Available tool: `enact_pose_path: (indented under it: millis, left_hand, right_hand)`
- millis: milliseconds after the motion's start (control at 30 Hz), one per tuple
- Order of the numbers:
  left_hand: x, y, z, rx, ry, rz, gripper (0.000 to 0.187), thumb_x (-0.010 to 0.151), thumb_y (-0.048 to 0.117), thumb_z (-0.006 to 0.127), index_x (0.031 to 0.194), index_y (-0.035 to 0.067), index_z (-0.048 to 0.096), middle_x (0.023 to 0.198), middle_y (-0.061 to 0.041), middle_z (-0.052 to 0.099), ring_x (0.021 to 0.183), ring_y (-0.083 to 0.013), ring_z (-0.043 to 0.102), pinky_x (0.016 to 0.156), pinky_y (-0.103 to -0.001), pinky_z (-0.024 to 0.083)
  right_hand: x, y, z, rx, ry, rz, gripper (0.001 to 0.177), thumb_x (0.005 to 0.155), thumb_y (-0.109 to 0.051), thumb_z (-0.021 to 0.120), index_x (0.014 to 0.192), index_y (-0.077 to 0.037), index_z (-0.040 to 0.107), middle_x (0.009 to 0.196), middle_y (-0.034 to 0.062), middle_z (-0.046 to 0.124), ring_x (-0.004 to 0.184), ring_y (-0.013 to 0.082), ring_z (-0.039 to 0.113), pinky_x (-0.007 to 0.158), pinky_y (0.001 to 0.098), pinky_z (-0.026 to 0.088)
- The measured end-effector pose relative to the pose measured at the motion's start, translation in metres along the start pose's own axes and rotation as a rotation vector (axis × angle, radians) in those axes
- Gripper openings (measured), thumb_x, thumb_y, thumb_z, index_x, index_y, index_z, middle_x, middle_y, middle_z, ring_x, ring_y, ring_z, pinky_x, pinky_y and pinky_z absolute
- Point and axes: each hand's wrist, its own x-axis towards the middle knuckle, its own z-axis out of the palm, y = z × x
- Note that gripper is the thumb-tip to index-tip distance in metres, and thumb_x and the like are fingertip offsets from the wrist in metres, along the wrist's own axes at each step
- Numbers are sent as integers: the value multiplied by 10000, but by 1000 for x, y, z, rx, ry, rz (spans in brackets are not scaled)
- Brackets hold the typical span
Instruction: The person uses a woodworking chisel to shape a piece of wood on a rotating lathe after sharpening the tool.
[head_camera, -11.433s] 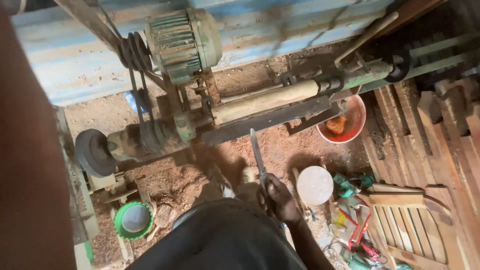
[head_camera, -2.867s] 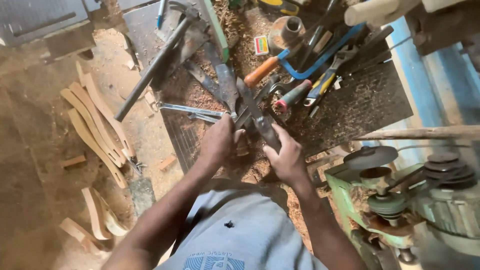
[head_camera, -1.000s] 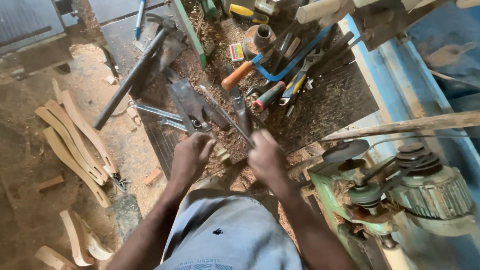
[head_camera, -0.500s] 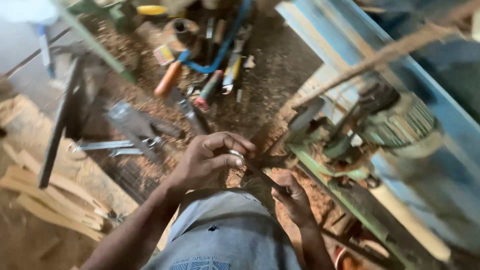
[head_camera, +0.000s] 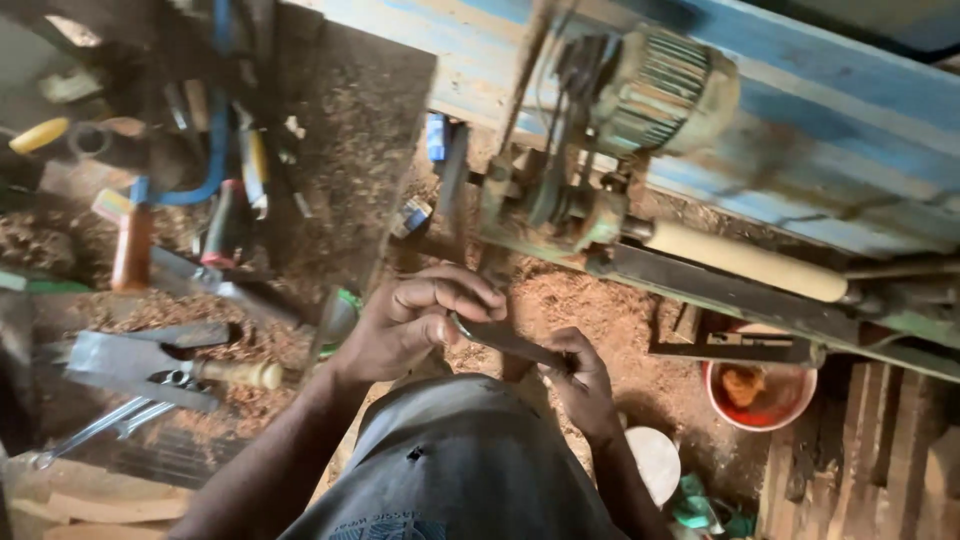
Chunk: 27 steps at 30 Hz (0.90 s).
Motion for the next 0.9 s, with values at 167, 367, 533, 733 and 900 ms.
enact_pose_path:
  millis: [167, 367, 533, 733, 900]
  left_hand:
    - [26, -22, 64, -227, -40, 30, 358, 954, 332, 759, 1163, 43, 730, 1325, -103, 659, 1217, -236, 684, 1046, -377, 602]
    - [38, -63, 143, -346, 103, 97, 145, 1020, 134, 727, 1110, 21, 729, 1301, -116, 688, 1167, -232, 716, 1038, -378, 626]
    - [37, -94, 186, -166, 516, -12, 101, 1011, 28, 692, 1096, -10, 730, 1278, -116, 704, 1040, -164, 680, 906, -296, 582]
    - [33, -112, 175, -182, 801, -144, 248, 998, 40, 672, 1237, -21, 697, 1198, -110, 715, 1039, -148, 676, 936, -294, 574]
    - [28, -119, 119, -238, 694, -374, 405, 992, 98, 606, 1391, 38, 570, 1273, -65, 692, 1145, -142, 674, 1031, -320, 558]
  right_hand:
    - [-27, 14, -55, 2, -39, -132, 235, 943, 76, 667, 1117, -72, 613, 1126, 45, 609, 929, 115, 563, 779, 271, 472]
    - [-52, 17, -130, -43, -95, -1, 208, 957, -34, 708, 1139, -49, 609, 1130, 45, 586, 1023, 149, 587, 884, 312, 512]
    - [-36, -19, -133, -396, -362, -23, 360, 937, -180, 768, 1243, -46, 632, 1014, 31, 696, 935, 156, 669, 838, 332, 547]
    - [-6, -13, -81, -182, -346, 121, 684, 943, -245, 681, 1539, -55, 406, 932, 13, 641, 782, 111, 638, 685, 281, 555]
    - [25, 8, -33, 224, -302, 249, 566, 1036, -252, 580, 1551, -77, 425, 876, -16, 578, 637, 57, 487, 547, 242, 418]
